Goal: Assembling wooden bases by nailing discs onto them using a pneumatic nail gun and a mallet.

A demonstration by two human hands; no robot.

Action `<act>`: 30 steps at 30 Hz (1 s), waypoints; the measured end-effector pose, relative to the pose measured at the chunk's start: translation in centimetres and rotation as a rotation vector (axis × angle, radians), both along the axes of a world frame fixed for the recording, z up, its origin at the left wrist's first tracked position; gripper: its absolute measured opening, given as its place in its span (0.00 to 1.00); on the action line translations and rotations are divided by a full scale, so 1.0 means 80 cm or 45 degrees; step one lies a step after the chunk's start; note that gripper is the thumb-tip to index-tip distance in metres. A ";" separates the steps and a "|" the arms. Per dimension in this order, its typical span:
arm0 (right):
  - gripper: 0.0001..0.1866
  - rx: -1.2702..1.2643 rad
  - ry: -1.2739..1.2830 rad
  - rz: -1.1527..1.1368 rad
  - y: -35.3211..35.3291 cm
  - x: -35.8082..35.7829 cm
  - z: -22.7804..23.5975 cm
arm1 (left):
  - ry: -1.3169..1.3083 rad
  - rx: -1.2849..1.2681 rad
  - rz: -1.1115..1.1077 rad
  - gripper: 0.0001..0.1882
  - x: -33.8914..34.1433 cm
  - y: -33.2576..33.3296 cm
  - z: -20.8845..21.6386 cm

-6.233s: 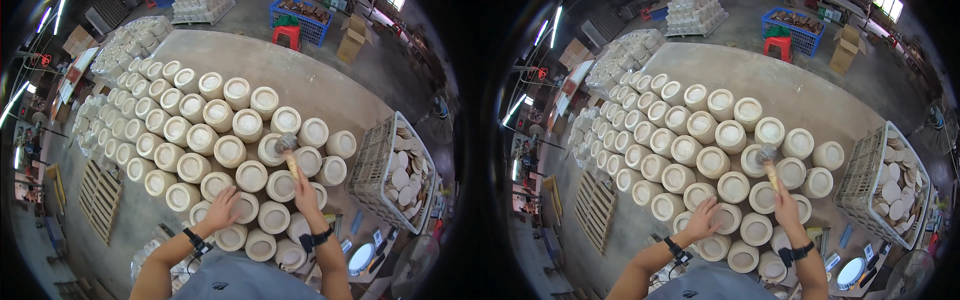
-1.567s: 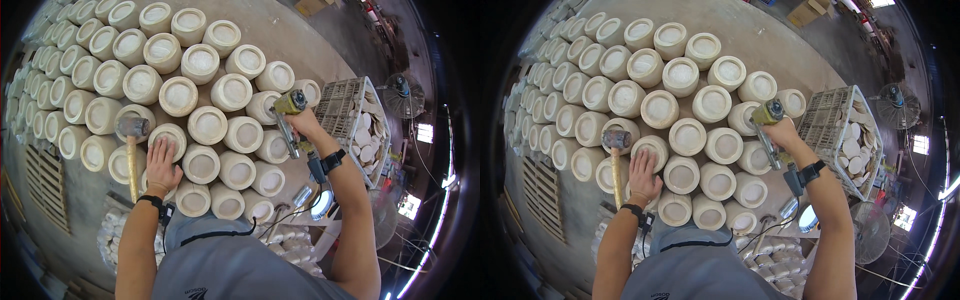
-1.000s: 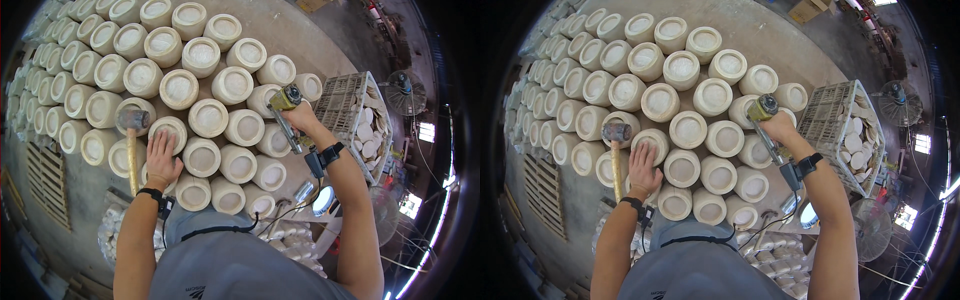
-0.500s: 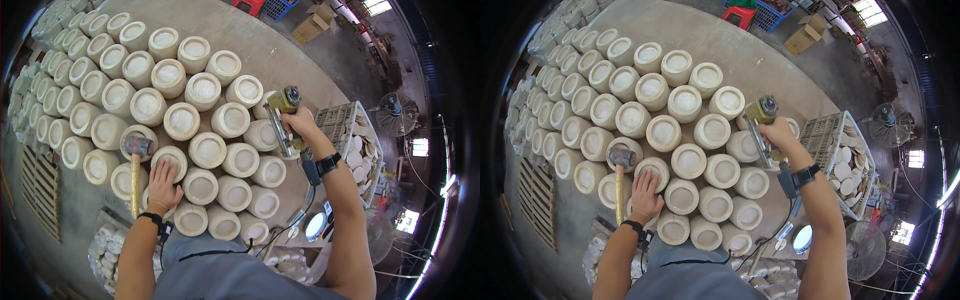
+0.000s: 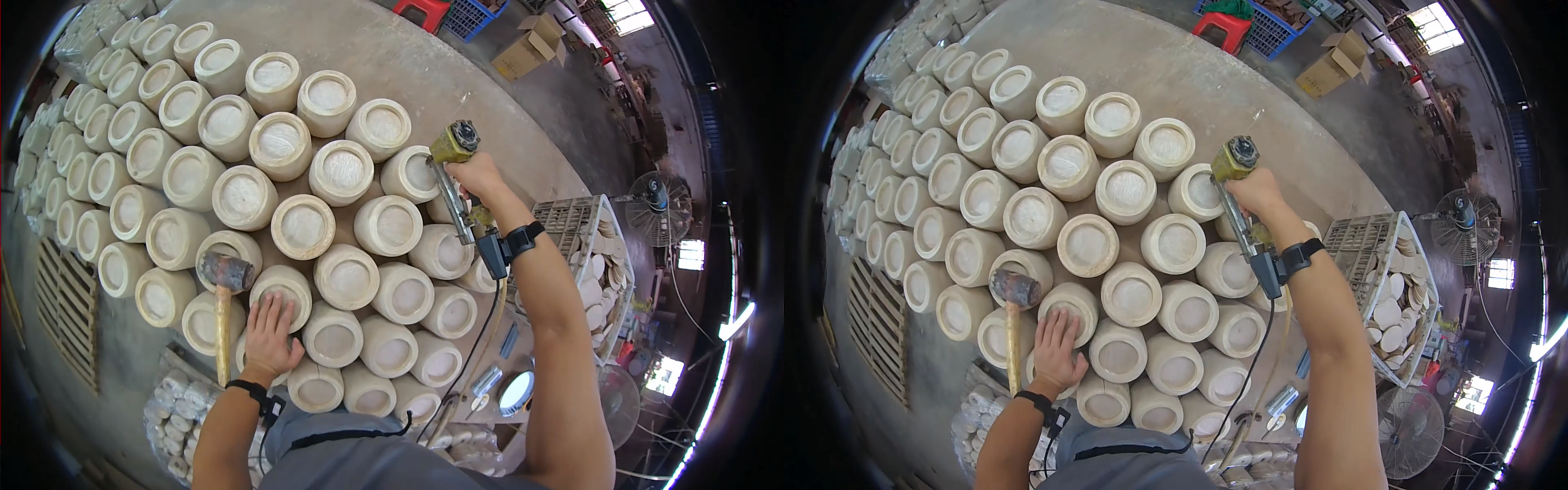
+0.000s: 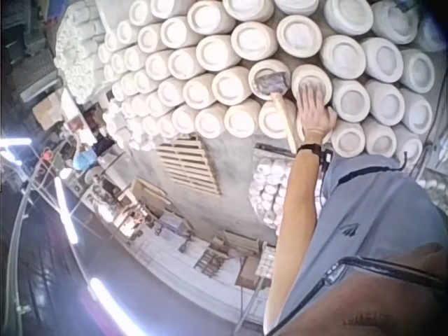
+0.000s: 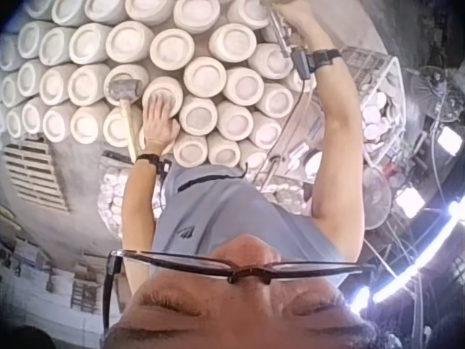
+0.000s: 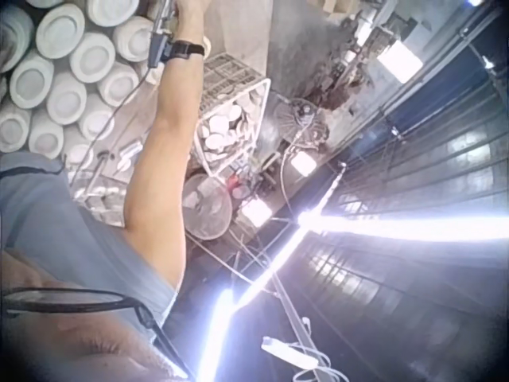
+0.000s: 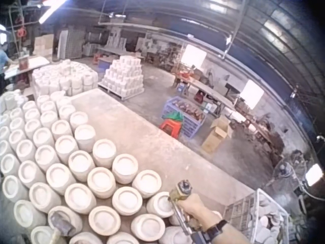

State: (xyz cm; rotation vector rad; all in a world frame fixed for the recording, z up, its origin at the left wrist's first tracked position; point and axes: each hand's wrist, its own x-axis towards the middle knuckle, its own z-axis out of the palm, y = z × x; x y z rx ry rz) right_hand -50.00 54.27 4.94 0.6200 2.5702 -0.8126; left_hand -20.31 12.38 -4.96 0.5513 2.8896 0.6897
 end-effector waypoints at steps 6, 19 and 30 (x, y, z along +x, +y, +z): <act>0.18 0.144 -0.072 0.015 -0.010 -0.006 0.004 | 0.003 0.040 -0.004 0.41 0.003 -0.001 -0.006; 0.16 -0.054 -0.152 0.046 -0.029 0.022 0.020 | 0.017 0.022 0.010 0.41 0.006 0.000 -0.008; 0.16 0.101 -0.219 0.203 -0.039 0.019 0.014 | 0.029 0.024 0.000 0.41 0.002 0.000 -0.002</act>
